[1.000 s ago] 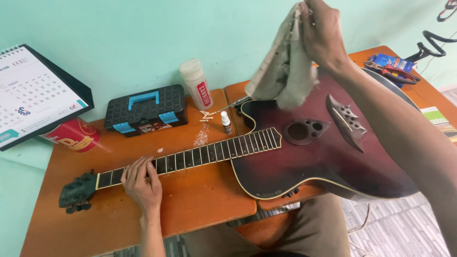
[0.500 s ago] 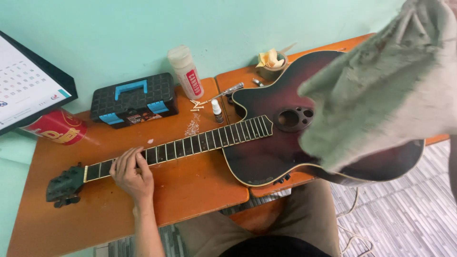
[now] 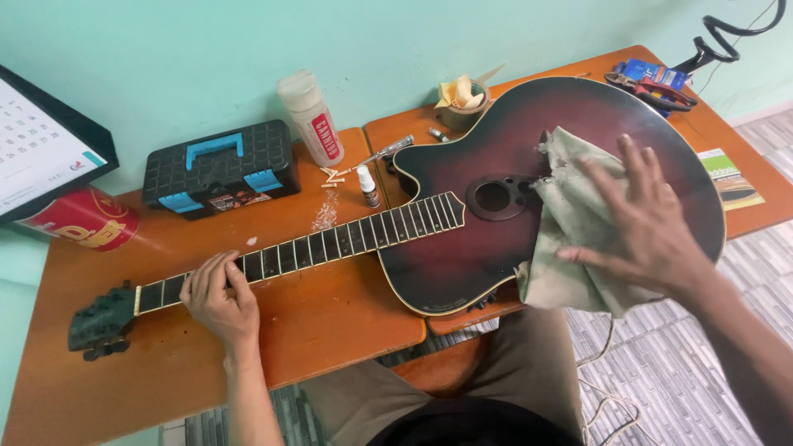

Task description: The person applies a liquid from a small bottle to the guitar's fretboard and then wipes the entire guitar with a cloth. The person cleans the body, soundhole area, and neck of the guitar.

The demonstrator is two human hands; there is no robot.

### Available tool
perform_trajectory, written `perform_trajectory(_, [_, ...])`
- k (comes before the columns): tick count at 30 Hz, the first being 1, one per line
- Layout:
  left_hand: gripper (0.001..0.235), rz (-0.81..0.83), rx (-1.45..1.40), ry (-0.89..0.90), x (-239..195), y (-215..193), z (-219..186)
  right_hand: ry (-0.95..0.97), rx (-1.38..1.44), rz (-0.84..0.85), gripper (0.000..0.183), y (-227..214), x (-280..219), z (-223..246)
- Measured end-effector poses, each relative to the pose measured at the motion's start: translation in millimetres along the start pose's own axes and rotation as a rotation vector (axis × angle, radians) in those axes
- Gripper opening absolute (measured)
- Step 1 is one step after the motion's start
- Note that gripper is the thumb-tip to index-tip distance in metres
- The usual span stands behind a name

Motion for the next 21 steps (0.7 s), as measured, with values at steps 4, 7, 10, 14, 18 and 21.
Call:
perform_trajectory(4, [0.027, -0.006, 0.023, 0.001, 0.5, 1.4, 3.0, 0.005, 0.102, 0.211, 0.097, 29.1, -2.9, 14.8])
perform_trajectory(7, [0.032, -0.022, 0.020, 0.007, 1.1, 1.9, 2.0, -0.112, 0.042, 0.149, 0.075, 38.2, -10.5, 15.6])
perform_trajectory(10, [0.030, 0.022, 0.015, -0.009, 1.5, 2.9, 2.5, -0.207, 0.056, 0.097, 0.069, 53.1, -10.9, 31.4])
perform_trajectory(14, [0.023, 0.050, -0.014, -0.006, -1.7, 8.7, 12.6, -0.561, -0.139, -0.095, 0.069, 53.5, 9.3, 106.6])
perform_trajectory(18, [0.023, 0.081, -0.029, -0.013, -5.3, 15.2, 25.3, -0.696, 0.034, -0.215, 0.065, 84.8, 39.9, 171.7])
perform_trajectory(21, [0.024, 0.098, -0.012, -0.035, -6.3, 13.7, 24.7, -0.692, 0.152, -0.139, 0.058, 82.0, 51.2, 195.5])
Point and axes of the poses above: each hand's wrist, its own x-axis towards the middle knuckle, its own y-axis out of the palm, z = x × y, the point moved 1 cm from there along x, towards the middle knuckle, and after that the axes turned 13 degrees about -y, right-handed, at the moved point
